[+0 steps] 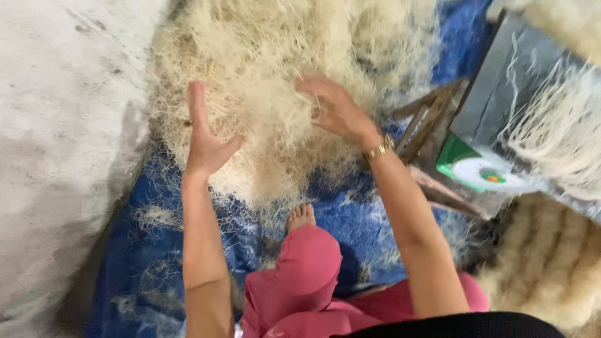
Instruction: The person sits on a blue tarp and repeatedly picks up handfuls of white fibrous material, places them on a small scale to weigh, and then sets them aside. The process is repeated multiple times with different portions of the fiber.
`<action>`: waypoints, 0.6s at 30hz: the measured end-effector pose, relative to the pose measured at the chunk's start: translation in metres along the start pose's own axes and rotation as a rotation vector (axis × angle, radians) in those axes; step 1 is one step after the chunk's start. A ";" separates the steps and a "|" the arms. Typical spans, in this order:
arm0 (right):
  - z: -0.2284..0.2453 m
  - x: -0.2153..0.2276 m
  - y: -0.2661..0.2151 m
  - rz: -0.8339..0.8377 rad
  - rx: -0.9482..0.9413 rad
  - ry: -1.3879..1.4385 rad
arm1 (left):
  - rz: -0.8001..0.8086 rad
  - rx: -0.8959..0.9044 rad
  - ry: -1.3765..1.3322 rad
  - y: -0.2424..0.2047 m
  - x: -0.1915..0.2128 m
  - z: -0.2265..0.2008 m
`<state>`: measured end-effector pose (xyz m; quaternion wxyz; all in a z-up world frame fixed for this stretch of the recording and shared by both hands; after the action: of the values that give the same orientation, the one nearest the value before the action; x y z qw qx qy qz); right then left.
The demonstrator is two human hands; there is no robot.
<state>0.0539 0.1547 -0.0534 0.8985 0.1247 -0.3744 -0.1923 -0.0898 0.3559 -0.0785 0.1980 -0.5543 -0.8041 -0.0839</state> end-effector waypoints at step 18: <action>0.071 0.082 0.002 -0.422 -0.035 0.465 | 0.301 0.174 0.238 0.024 -0.014 0.025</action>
<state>0.0560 0.1148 0.0477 0.9024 0.2246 -0.1216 -0.3471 -0.0692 0.3620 -0.1090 0.3489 -0.6353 -0.6873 -0.0484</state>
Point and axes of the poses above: each hand's wrist, its own y-axis towards the middle knuckle, its own x-axis out of the back of the hand, z = x × y, the point moved 8 cm from there along y, towards the middle knuckle, and after that the axes turned 4 degrees about z, right-handed, at the moved point
